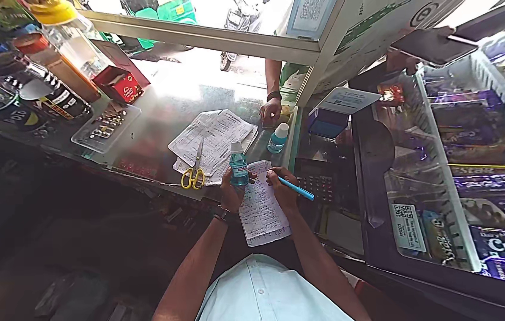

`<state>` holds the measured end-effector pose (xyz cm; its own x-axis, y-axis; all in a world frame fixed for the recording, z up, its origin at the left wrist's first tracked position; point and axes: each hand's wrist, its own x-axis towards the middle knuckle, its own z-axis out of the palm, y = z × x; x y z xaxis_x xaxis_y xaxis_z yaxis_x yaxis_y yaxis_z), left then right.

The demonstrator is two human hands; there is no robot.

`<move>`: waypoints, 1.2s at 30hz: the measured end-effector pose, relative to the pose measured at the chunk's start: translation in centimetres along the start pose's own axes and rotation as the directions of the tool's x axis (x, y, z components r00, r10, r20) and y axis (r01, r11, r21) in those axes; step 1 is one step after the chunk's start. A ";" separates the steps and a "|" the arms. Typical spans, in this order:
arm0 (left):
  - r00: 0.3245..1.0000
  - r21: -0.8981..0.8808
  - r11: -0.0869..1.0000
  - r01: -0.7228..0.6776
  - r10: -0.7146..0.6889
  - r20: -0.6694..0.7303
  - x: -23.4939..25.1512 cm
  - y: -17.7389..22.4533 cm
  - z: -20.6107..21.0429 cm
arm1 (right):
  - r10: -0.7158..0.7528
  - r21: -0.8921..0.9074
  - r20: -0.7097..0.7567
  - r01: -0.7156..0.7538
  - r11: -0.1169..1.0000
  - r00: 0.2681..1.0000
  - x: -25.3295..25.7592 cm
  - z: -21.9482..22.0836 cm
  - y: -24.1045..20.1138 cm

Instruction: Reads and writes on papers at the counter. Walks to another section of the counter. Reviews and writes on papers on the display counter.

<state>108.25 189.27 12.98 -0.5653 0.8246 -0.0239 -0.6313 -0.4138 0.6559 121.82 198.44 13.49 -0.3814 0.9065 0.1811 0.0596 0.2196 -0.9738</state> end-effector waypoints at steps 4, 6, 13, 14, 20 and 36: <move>1.000 -0.007 1.000 -0.003 0.003 0.014 -0.2 -0.2 -0.3 | 0.023 0.004 -0.012 -0.023 1.000 1.000 -0.4 -0.1 0.3; 1.000 -0.021 1.000 -0.013 0.013 0.008 0.0 -0.1 -0.1 | 0.029 -0.034 -0.015 -0.030 0.999 0.999 -0.1 -0.2 0.3; 1.000 -0.042 0.999 -0.009 0.010 0.021 0.0 -0.1 -0.3 | 0.069 0.034 -0.038 -0.068 0.997 0.997 -0.1 0.0 -0.6; 1.000 -0.040 0.999 -0.007 0.007 0.009 -0.1 0.0 -0.2 | 0.067 0.046 -0.038 -0.065 0.997 0.997 -0.1 0.0 -0.6; 0.998 -0.012 1.000 0.018 -0.018 -0.060 -0.4 0.0 0.3 | 0.036 0.024 -0.032 -0.035 0.999 0.999 0.5 -0.8 -0.1; 0.993 0.077 0.996 -0.049 0.057 -0.100 0.0 -0.8 0.1 | -0.160 -0.244 0.035 0.164 0.956 0.986 0.3 -0.4 1.0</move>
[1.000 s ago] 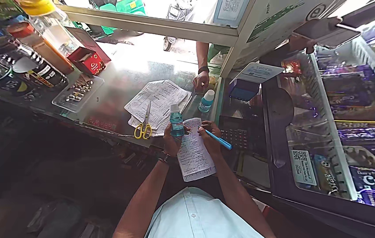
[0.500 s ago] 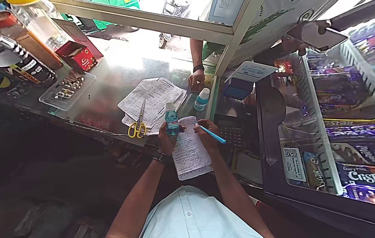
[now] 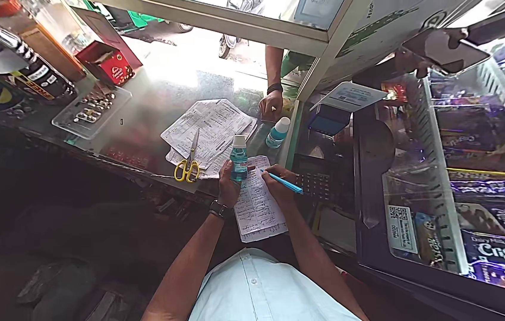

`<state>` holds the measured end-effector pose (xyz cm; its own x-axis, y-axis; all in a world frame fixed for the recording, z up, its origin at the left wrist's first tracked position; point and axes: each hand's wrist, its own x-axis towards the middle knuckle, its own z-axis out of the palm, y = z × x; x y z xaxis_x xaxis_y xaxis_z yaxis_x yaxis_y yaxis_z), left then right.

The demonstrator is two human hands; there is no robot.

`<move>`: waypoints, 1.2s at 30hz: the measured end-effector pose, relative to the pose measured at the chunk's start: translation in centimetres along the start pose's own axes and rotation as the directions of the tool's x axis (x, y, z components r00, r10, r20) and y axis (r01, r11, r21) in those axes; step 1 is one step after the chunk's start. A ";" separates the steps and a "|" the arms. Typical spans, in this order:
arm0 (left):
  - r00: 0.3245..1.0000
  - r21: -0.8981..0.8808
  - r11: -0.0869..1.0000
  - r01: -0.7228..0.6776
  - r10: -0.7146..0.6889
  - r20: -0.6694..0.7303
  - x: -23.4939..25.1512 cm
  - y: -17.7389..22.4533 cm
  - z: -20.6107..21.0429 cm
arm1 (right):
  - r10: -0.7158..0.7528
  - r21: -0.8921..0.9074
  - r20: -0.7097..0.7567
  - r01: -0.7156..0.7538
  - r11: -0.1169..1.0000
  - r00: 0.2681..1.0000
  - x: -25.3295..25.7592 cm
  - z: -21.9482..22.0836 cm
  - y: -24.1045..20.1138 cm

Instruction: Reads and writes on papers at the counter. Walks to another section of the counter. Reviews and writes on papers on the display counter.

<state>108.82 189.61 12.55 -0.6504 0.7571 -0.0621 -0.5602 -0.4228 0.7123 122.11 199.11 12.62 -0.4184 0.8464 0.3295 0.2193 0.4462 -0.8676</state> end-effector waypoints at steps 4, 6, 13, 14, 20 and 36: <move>1.000 -0.005 1.000 -0.001 0.001 -0.011 -0.2 0.2 0.2 | -0.009 -0.031 -0.002 0.009 0.999 1.000 0.0 0.1 0.2; 1.000 -0.001 1.000 -0.006 0.006 -0.003 -0.2 0.2 0.3 | -0.010 -0.031 -0.003 0.010 0.999 1.000 0.0 0.1 0.3; 1.000 0.019 1.000 -0.005 0.005 0.021 -0.1 0.1 0.1 | 0.007 -0.033 -0.021 -0.008 0.999 1.000 0.0 0.1 0.4; 1.000 0.022 1.000 -0.007 0.006 0.018 0.0 0.1 0.1 | 0.018 -0.022 -0.025 -0.018 1.000 1.000 0.0 0.0 0.3; 1.000 0.018 1.000 -0.001 0.000 0.009 -0.1 0.1 0.1 | 0.025 -0.018 -0.035 -0.025 1.000 0.999 -0.1 0.1 0.3; 1.000 0.005 1.000 -0.009 0.009 0.005 -0.1 0.1 0.1 | 0.069 -0.012 -0.054 -0.070 0.997 0.996 0.0 0.0 0.2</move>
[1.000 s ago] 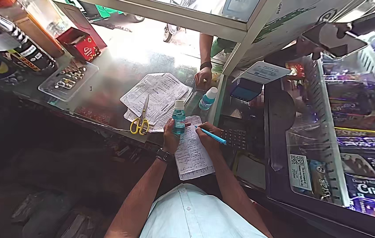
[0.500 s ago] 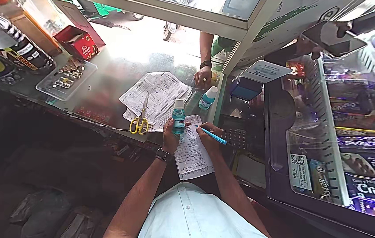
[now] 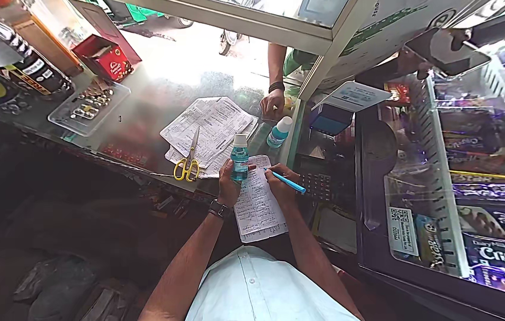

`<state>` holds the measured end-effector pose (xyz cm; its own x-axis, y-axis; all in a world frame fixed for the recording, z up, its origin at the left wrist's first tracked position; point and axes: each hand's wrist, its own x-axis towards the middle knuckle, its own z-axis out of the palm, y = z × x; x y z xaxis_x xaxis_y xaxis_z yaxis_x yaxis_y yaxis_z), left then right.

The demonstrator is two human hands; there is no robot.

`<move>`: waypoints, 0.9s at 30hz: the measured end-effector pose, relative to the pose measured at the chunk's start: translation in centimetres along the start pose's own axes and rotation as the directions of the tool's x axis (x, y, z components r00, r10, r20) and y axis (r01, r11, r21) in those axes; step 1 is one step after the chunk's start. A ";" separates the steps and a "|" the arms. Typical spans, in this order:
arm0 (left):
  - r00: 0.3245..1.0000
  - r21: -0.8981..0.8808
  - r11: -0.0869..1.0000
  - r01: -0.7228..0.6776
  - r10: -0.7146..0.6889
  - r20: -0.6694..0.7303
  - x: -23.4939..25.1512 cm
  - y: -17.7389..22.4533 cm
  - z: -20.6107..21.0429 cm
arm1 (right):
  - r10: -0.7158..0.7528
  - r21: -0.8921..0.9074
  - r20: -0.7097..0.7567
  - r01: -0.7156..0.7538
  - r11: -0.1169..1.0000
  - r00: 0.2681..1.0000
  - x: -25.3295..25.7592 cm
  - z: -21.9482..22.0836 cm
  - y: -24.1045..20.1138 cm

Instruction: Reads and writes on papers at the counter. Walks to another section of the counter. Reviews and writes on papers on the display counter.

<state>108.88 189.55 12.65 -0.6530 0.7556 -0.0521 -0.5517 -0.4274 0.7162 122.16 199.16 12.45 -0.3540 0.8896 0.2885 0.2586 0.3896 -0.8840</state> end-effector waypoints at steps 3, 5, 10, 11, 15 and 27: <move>1.000 0.016 1.000 -0.006 0.006 0.006 0.1 0.1 0.0 | -0.002 0.002 -0.030 0.002 1.000 1.000 0.0 0.0 -0.2; 1.000 0.007 1.000 -0.004 0.004 0.014 0.0 0.0 0.0 | -0.014 -0.065 -0.042 0.011 0.998 0.999 -0.2 0.0 -0.4; 1.000 0.004 1.000 -0.007 0.007 0.012 0.0 0.0 0.0 | -0.036 -0.078 -0.057 0.032 0.996 0.998 -0.2 0.0 -0.2; 1.000 0.006 1.000 -0.012 0.012 0.011 0.0 -0.1 0.1 | -0.022 -0.051 -0.060 0.019 0.999 0.998 -0.2 0.0 -0.1; 1.000 0.003 1.000 -0.013 0.013 0.013 0.1 0.1 0.1 | 0.047 0.032 -0.078 -0.045 0.998 0.996 0.1 0.0 -0.1; 1.000 0.023 1.000 -0.015 0.015 0.011 0.2 0.0 0.0 | 0.065 0.081 -0.071 -0.059 0.995 0.995 0.1 -0.6 0.0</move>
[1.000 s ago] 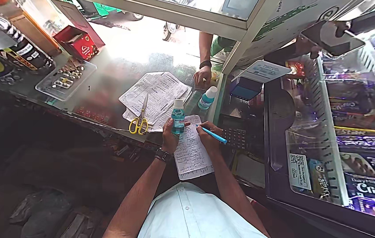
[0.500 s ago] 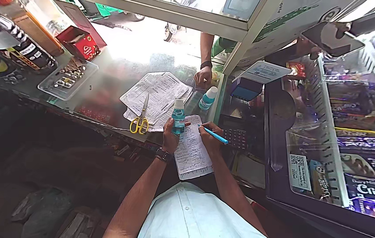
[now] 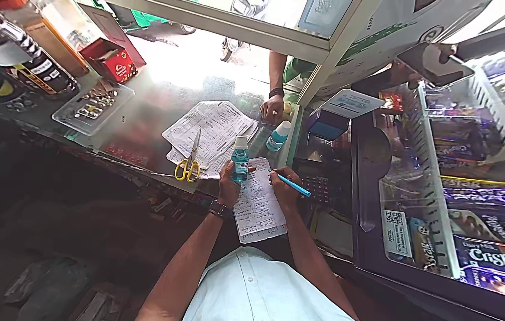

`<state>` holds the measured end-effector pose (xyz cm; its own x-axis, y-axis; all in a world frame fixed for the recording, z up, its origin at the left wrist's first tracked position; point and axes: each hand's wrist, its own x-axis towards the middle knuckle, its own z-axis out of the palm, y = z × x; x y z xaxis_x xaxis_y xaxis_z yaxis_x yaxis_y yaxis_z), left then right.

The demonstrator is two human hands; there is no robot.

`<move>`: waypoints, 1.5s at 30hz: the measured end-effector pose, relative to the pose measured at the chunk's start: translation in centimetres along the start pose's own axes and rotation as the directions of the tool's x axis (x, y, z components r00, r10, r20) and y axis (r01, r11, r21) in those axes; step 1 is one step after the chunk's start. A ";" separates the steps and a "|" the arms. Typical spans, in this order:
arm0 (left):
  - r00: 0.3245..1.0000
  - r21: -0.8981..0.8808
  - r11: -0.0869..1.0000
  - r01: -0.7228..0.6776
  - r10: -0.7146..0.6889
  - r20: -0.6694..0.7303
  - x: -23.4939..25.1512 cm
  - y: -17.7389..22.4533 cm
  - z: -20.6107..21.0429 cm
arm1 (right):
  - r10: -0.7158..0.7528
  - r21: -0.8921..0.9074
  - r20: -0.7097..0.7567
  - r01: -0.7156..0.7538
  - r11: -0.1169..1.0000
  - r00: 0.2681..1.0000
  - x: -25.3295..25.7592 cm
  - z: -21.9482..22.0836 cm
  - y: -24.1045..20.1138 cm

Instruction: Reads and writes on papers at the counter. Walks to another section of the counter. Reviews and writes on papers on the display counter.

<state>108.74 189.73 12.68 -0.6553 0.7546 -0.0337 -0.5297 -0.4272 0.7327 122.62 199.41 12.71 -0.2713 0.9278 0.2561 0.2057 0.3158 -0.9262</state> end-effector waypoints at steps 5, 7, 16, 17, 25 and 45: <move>1.000 0.007 1.000 -0.008 0.008 0.008 -0.1 0.0 0.1 | -0.017 -0.107 0.029 0.020 0.994 0.999 0.0 0.0 -0.1; 1.000 -0.001 1.000 0.002 -0.002 -0.002 -0.1 0.0 0.1 | -0.019 -0.118 0.036 0.023 0.993 0.999 0.0 0.0 0.0; 1.000 -0.018 1.000 0.019 -0.019 -0.006 -0.2 0.1 0.0 | -0.046 -0.068 0.030 0.048 0.997 0.998 0.0 0.1 0.4; 1.000 -0.017 1.000 0.018 -0.018 -0.005 -0.2 0.0 0.0 | -0.049 -0.061 0.006 0.049 0.997 0.999 -0.1 0.0 0.4; 1.000 -0.016 1.000 0.005 -0.005 0.003 -0.2 -0.1 -0.1 | -0.076 -0.048 0.044 0.078 0.996 0.996 0.0 0.0 -0.2; 1.000 -0.024 1.000 0.014 -0.014 0.006 -0.2 0.0 -0.1 | -0.041 -0.146 0.006 0.042 0.988 0.999 0.5 0.3 0.3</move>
<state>108.82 189.51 12.67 -0.6446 0.7635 -0.0393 -0.5516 -0.4289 0.7154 122.30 199.94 12.48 -0.2852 0.9127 0.2927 0.3290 0.3800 -0.8645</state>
